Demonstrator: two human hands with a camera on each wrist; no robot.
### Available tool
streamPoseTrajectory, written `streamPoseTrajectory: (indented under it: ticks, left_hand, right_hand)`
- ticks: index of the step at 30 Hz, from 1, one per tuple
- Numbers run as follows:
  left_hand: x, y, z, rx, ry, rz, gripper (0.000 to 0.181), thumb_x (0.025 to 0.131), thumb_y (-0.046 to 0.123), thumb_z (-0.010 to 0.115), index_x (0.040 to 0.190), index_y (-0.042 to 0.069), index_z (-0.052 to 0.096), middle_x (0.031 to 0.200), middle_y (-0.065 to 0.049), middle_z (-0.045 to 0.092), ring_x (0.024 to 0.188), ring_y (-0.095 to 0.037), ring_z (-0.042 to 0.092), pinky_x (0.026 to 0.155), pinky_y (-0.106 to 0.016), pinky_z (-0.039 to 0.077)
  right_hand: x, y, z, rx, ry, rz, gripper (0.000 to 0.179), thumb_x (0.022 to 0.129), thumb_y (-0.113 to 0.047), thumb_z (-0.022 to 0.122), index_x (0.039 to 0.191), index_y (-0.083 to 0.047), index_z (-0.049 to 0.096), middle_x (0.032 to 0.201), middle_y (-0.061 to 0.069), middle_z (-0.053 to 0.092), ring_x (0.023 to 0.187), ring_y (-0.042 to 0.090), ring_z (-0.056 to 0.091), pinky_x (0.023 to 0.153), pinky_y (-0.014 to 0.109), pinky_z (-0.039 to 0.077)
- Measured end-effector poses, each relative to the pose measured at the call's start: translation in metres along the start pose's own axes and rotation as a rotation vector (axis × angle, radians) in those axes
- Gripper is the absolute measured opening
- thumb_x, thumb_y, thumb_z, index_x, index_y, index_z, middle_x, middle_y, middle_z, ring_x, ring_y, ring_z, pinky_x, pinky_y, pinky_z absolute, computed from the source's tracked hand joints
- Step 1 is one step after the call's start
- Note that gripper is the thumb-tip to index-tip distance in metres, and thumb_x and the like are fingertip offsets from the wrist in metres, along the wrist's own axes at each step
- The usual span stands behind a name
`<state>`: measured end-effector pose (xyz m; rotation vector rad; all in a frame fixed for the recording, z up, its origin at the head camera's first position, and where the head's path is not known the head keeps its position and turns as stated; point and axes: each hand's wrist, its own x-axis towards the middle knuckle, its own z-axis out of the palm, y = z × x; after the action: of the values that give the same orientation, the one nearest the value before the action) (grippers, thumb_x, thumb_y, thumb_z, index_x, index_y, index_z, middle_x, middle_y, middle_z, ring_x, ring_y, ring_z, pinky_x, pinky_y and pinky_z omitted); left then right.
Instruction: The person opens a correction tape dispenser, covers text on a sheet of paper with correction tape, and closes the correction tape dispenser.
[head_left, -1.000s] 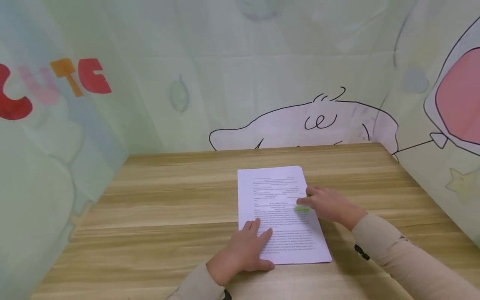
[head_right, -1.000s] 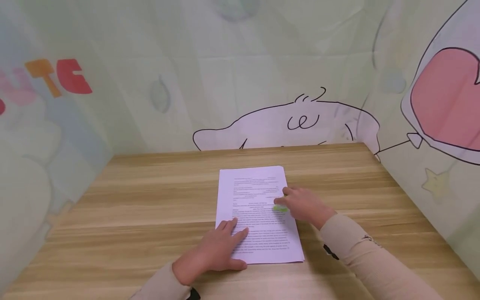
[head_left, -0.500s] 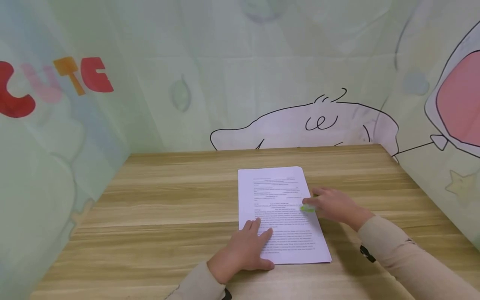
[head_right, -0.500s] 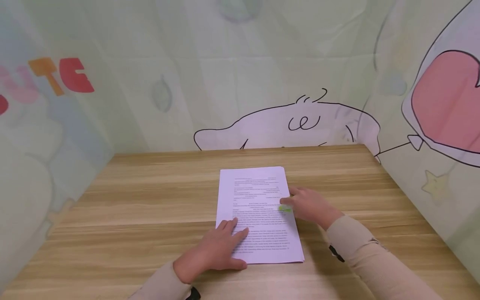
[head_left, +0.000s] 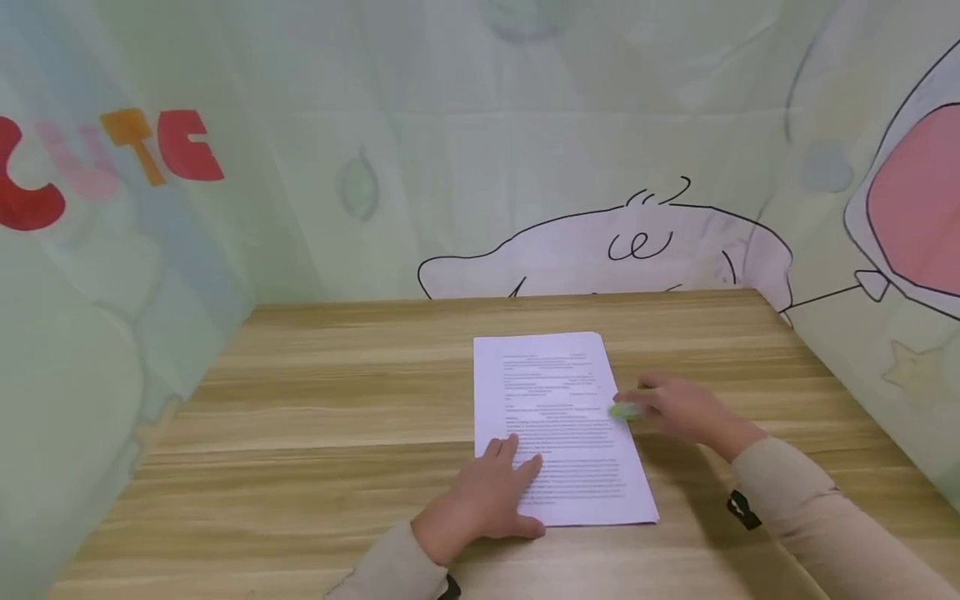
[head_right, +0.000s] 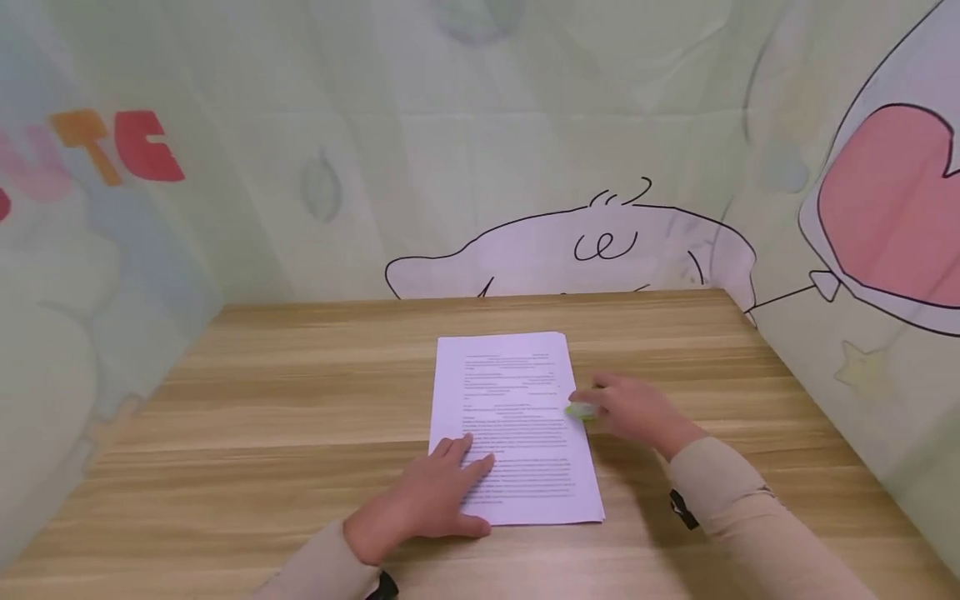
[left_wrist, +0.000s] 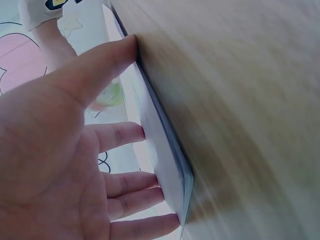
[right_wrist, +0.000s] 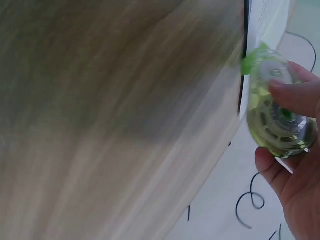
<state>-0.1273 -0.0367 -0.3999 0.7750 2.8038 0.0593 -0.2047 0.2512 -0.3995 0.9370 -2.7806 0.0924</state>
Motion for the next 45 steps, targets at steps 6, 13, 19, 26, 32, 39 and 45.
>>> streamPoseTrajectory:
  ticks: [6, 13, 19, 26, 32, 39, 45]
  left_hand:
    - [-0.001, -0.001, 0.001, 0.015, -0.002, 0.005, 0.080, 0.070, 0.060, 0.067, 0.137, 0.022, 0.045, 0.143, -0.016, 0.036, 0.127, -0.029, 0.037, 0.095, -0.042, 0.043]
    - [-0.003, -0.001, 0.002, -0.002, -0.005, 0.006, 0.079, 0.074, 0.059, 0.064, 0.140, 0.021, 0.041, 0.145, -0.014, 0.033, 0.130, -0.030, 0.034, 0.099, -0.043, 0.041]
    - [-0.004, 0.001, 0.001, 0.013, -0.002, 0.000, 0.080, 0.074, 0.059, 0.064, 0.140, 0.022, 0.039, 0.146, -0.012, 0.032, 0.132, -0.031, 0.034, 0.098, -0.045, 0.042]
    - [-0.003, 0.001, -0.001, 0.010, -0.022, -0.014, 0.080, 0.074, 0.059, 0.065, 0.140, 0.022, 0.040, 0.147, -0.012, 0.032, 0.133, -0.030, 0.033, 0.098, -0.046, 0.042]
    - [-0.004, 0.001, -0.002, 0.016, -0.015, -0.009, 0.080, 0.074, 0.059, 0.065, 0.139, 0.021, 0.041, 0.146, -0.012, 0.033, 0.131, -0.029, 0.034, 0.096, -0.045, 0.043]
    - [-0.005, 0.000, -0.002, 0.021, -0.020, -0.006, 0.080, 0.073, 0.060, 0.064, 0.139, 0.022, 0.041, 0.149, -0.013, 0.030, 0.132, -0.029, 0.034, 0.098, -0.043, 0.042]
    - [-0.002, 0.000, -0.001, 0.020, -0.025, -0.008, 0.080, 0.073, 0.061, 0.065, 0.139, 0.024, 0.040, 0.149, -0.012, 0.030, 0.131, -0.028, 0.033, 0.097, -0.043, 0.043]
  right_hand:
    - [0.001, -0.006, -0.004, 0.165, 0.020, 0.161, 0.037, 0.083, -0.009, 0.064, 0.117, -0.022, 0.064, 0.092, 0.001, 0.058, 0.071, 0.011, 0.047, 0.058, 0.025, 0.038]
    - [0.010, -0.022, -0.004, 0.152, 0.026, 0.149, 0.038, 0.080, -0.011, 0.068, 0.117, -0.022, 0.064, 0.092, 0.003, 0.060, 0.071, 0.012, 0.049, 0.060, 0.025, 0.042]
    - [0.016, -0.027, -0.005, 0.183, -0.009, 0.164, 0.040, 0.083, -0.013, 0.066, 0.122, -0.022, 0.061, 0.098, 0.008, 0.062, 0.074, 0.014, 0.053, 0.061, 0.029, 0.045]
    - [0.025, -0.032, -0.006, 0.204, -0.015, 0.151, 0.040, 0.085, -0.016, 0.064, 0.124, -0.022, 0.060, 0.108, 0.014, 0.063, 0.085, 0.023, 0.061, 0.068, 0.039, 0.050]
    - [0.030, -0.036, -0.004, 0.208, -0.035, 0.148, 0.040, 0.085, -0.017, 0.064, 0.124, -0.023, 0.059, 0.115, 0.016, 0.061, 0.097, 0.029, 0.062, 0.076, 0.046, 0.051]
    - [0.034, -0.040, -0.003, 0.226, -0.060, 0.135, 0.039, 0.085, -0.016, 0.064, 0.123, -0.023, 0.060, 0.104, 0.008, 0.063, 0.082, 0.017, 0.058, 0.069, 0.036, 0.050]
    - [0.037, -0.046, -0.003, 0.190, -0.085, 0.117, 0.038, 0.085, -0.015, 0.064, 0.121, -0.024, 0.061, 0.100, 0.008, 0.063, 0.078, 0.016, 0.056, 0.068, 0.034, 0.049]
